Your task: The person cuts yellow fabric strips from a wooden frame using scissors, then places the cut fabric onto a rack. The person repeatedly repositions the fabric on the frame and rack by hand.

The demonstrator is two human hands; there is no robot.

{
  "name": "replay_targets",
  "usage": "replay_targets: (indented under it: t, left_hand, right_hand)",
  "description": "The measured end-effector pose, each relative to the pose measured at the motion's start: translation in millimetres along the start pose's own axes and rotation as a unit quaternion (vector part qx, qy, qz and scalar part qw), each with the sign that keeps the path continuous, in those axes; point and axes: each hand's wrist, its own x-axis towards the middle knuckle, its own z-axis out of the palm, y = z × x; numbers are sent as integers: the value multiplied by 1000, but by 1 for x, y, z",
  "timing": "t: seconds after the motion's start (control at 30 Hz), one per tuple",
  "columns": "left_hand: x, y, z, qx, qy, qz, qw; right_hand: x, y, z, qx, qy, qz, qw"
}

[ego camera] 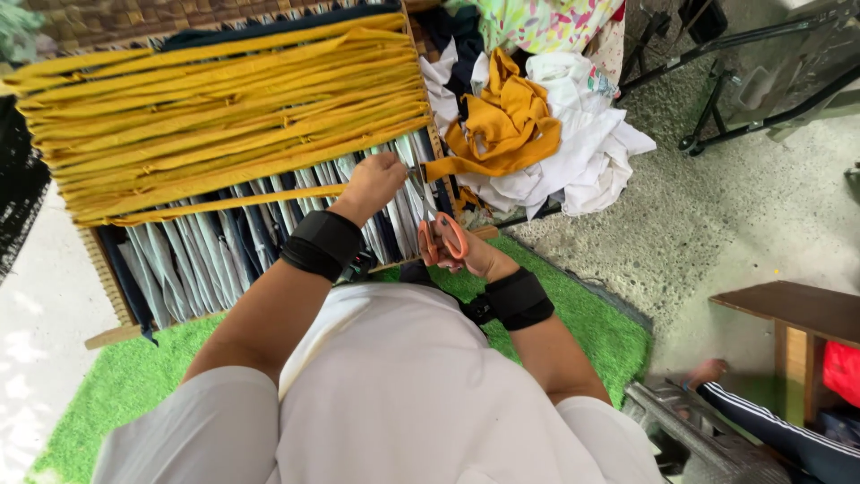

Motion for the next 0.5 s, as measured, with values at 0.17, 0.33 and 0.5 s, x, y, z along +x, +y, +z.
replay_targets:
  t: [0.17,0.33,0.5]
  left_hand:
    - [1,4,-2,6,-22,-31,999]
    - [-2,5,-3,10,-17,-7,1000]
    - [0,7,-3,9,-22,-4,1000]
  right_hand:
    - [3,0,0,17,-31,-58,998]
    - [0,-4,3,39,-4,-50,998]
    - [5,6,-2,6,28,-71,997]
